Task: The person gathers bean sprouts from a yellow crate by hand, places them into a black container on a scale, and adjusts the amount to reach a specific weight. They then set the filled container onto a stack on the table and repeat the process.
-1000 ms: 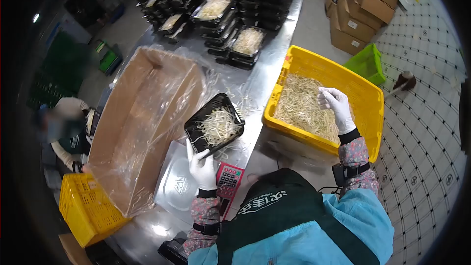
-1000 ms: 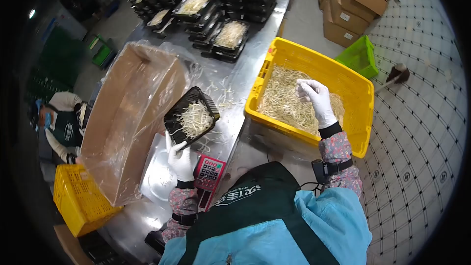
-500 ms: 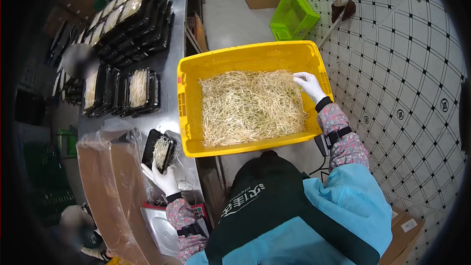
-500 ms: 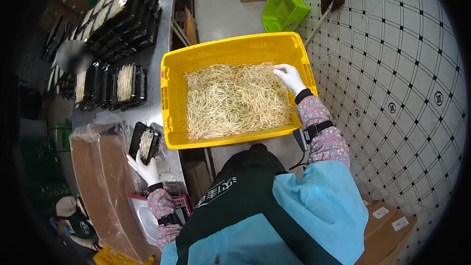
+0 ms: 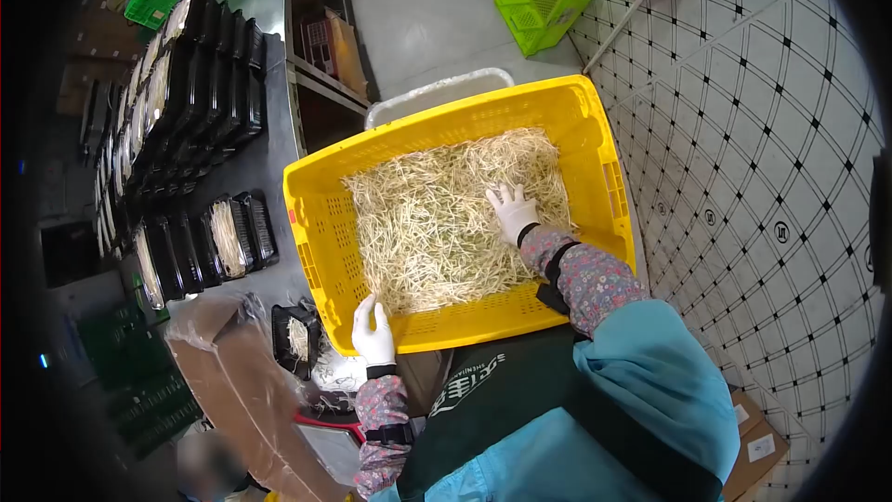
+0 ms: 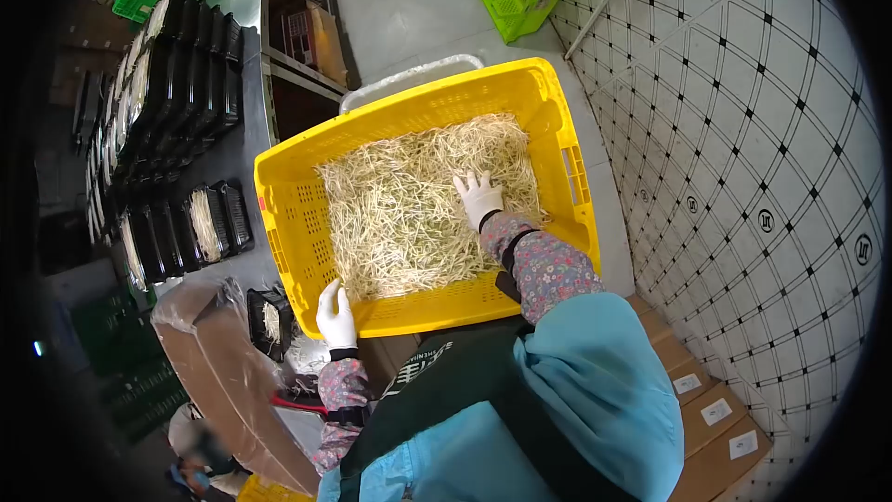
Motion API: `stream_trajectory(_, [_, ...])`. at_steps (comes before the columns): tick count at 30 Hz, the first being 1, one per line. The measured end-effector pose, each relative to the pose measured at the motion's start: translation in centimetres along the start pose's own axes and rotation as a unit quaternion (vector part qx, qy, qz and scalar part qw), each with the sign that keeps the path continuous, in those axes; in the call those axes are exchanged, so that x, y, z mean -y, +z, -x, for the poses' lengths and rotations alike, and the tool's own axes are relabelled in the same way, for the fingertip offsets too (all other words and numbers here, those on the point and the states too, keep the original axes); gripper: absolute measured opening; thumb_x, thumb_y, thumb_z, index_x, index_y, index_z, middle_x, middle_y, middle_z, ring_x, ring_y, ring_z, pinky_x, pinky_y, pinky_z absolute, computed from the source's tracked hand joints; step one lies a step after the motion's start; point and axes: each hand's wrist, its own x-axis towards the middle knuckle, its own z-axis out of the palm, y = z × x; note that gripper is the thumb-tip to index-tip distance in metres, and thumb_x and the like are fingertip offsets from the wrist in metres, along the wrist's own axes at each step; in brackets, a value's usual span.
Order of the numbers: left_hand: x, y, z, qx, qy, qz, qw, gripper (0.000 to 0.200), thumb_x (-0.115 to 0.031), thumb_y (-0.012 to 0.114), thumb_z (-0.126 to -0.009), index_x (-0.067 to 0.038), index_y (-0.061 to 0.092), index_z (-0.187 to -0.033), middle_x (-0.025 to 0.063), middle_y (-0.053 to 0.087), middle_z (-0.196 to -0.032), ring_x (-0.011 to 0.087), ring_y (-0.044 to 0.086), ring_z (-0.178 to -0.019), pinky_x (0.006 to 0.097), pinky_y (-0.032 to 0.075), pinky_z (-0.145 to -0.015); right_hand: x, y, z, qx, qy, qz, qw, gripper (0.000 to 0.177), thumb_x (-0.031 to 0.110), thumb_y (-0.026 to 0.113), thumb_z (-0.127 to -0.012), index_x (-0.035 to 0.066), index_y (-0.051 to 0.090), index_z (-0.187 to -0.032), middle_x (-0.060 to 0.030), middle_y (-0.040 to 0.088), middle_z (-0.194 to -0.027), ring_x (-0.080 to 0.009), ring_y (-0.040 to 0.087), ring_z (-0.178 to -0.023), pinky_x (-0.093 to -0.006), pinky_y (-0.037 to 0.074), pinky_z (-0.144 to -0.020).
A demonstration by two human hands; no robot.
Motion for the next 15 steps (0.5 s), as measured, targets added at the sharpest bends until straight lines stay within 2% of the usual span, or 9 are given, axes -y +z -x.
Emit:
stream_trajectory(2, [-0.7,0.0,-0.3,0.009,-0.020,-0.011,1.000,0.019,-0.008,0.065,-0.090,-0.003,0.070,-0.107,0.0134,0.070,-0.107,0.0281,0.066,-0.101,0.0349,0.050,-0.091,-1.9,4.1,-2.1,-0.002,-0.005,-0.057,0.998,0.083,0.022,0.079,-0.072,0.018,0.039,-0.145,-0.0163,0.040,-0.145,-0.0374,0.049,-0.122,-0.0467,0.050,-0.092])
stream_trajectory(5, [-0.4,0.2,-0.3,0.014,-0.030,-0.027,0.999,0.018,-0.010,0.065,-0.090,-0.004,0.070,-0.105,0.0128,0.070,-0.105,0.0275,0.067,-0.099,0.0347,0.051,-0.089,-3.7,-1.4,-1.6,0.102,0.048,-0.129,0.985,0.062,0.009,0.072,-0.076,0.014,0.053,-0.135,-0.0166,0.049,-0.138,-0.0338,0.056,-0.115,-0.0403,0.050,-0.090])
stream_trajectory(8, [-0.5,0.0,-0.4,0.039,-0.041,-0.036,0.998,0.018,-0.013,0.066,-0.089,-0.005,0.071,-0.104,0.0119,0.070,-0.105,0.0275,0.067,-0.098,0.0349,0.051,-0.088,-5.4,-0.9,-4.5,0.091,0.027,-0.352,0.931,0.044,0.004,0.067,-0.077,0.009,0.064,-0.121,-0.0152,0.062,-0.123,-0.0295,0.061,-0.106,-0.0364,0.049,-0.091])
stream_trajectory(11, [0.2,0.0,-0.8,0.141,-0.066,-0.071,0.985,0.032,-0.020,0.069,-0.087,-0.005,0.067,-0.114,0.0124,0.067,-0.115,0.0286,0.065,-0.107,0.0358,0.050,-0.093,-3.4,-1.4,-5.6,0.042,-0.114,-0.527,0.841,0.033,0.011,0.067,-0.076,0.009,0.068,-0.110,-0.0133,0.069,-0.104,-0.0271,0.065,-0.096,-0.0398,0.050,-0.081])
stream_trajectory(12, [1.2,0.1,-1.0,0.190,-0.064,-0.056,0.978,0.042,-0.023,0.072,-0.085,-0.004,0.063,-0.121,0.0146,0.064,-0.122,0.0295,0.061,-0.114,0.0359,0.047,-0.098,-2.8,-0.6,-6.7,0.163,-0.157,-0.567,0.792,0.054,0.018,0.071,-0.077,0.009,0.059,-0.129,-0.0179,0.061,-0.126,-0.0295,0.058,-0.115,-0.0428,0.047,-0.094])
stream_trajectory(13, [2.3,0.5,-1.3,0.238,-0.061,-0.040,0.968,0.052,-0.025,0.074,-0.083,-0.003,0.059,-0.128,0.0168,0.060,-0.128,0.0303,0.057,-0.120,0.0360,0.045,-0.102,-1.6,-1.5,-6.2,0.143,-0.171,-0.529,0.819,0.062,0.022,0.073,-0.077,0.010,0.053,-0.135,-0.0196,0.053,-0.134,-0.0323,0.052,-0.122,-0.0439,0.044,-0.099])
stream_trajectory(15, [4.2,0.9,-2.8,0.345,-0.061,0.009,0.937,0.088,-0.030,0.080,-0.076,-0.002,0.036,-0.147,0.0237,0.040,-0.148,0.0345,0.038,-0.139,0.0364,0.032,-0.114,0.3,-3.4,-5.2,0.097,-0.193,-0.449,0.867,0.081,0.030,0.076,-0.076,0.012,0.042,-0.146,-0.0231,0.038,-0.149,-0.0379,0.039,-0.136,-0.0462,0.037,-0.108])
